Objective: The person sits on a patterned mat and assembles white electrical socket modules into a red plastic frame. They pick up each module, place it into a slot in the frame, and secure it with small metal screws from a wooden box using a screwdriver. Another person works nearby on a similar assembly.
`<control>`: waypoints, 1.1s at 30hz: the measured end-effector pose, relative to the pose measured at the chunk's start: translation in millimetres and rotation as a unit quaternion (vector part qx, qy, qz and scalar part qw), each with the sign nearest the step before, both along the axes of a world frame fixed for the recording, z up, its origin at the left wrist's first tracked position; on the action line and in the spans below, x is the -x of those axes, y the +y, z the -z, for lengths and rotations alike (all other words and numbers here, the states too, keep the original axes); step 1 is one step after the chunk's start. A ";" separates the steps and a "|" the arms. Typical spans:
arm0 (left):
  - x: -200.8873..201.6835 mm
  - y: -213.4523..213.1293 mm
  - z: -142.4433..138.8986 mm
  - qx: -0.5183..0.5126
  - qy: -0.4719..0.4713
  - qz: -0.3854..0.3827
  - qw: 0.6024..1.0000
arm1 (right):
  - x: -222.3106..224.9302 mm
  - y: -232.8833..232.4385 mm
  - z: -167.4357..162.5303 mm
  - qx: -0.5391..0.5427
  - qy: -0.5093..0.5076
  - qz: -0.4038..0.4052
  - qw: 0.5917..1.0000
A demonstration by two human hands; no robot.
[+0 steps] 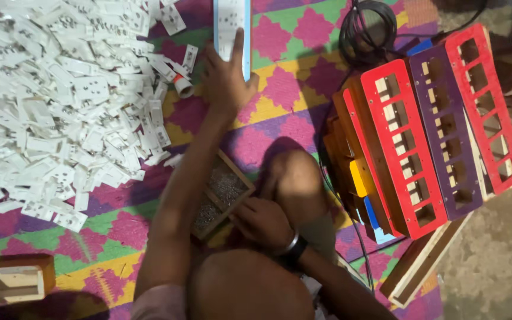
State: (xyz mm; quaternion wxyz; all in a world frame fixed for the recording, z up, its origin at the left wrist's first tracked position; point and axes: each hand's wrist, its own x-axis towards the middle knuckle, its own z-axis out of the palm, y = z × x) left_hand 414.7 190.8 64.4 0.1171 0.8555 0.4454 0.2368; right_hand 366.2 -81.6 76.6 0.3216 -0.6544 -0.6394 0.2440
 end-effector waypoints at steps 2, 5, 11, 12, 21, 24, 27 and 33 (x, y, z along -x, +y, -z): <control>-7.1 -2.1 4.9 0.042 -0.030 -0.008 0.999 | 1.9 0.9 0.5 0.014 -0.002 -0.005 1.000; -36.4 14.7 10.7 0.040 -0.013 -0.016 0.999 | 1.6 5.8 3.5 0.030 -0.009 -0.019 0.999; -95.7 43.2 10.0 0.175 0.063 0.025 0.982 | 7.2 20.9 23.4 0.045 -0.022 -0.055 0.997; -98.1 40.1 14.4 0.222 0.081 0.046 0.971 | 8.1 20.4 27.4 0.050 -0.025 -0.058 0.997; -115.0 43.9 59.2 0.018 -0.004 0.096 0.995 | -15.1 25.6 51.4 0.091 -0.054 -0.103 0.989; -133.0 50.7 60.5 0.061 0.025 0.127 0.990 | -25.8 38.1 49.0 0.103 -0.062 -0.122 0.985; -160.7 53.8 61.9 0.054 0.061 0.116 0.990 | -38.3 46.6 46.0 0.111 -0.066 -0.138 0.982; -186.9 63.3 61.4 0.006 0.010 0.171 0.985 | -53.3 44.0 52.7 0.116 -0.069 -0.150 0.979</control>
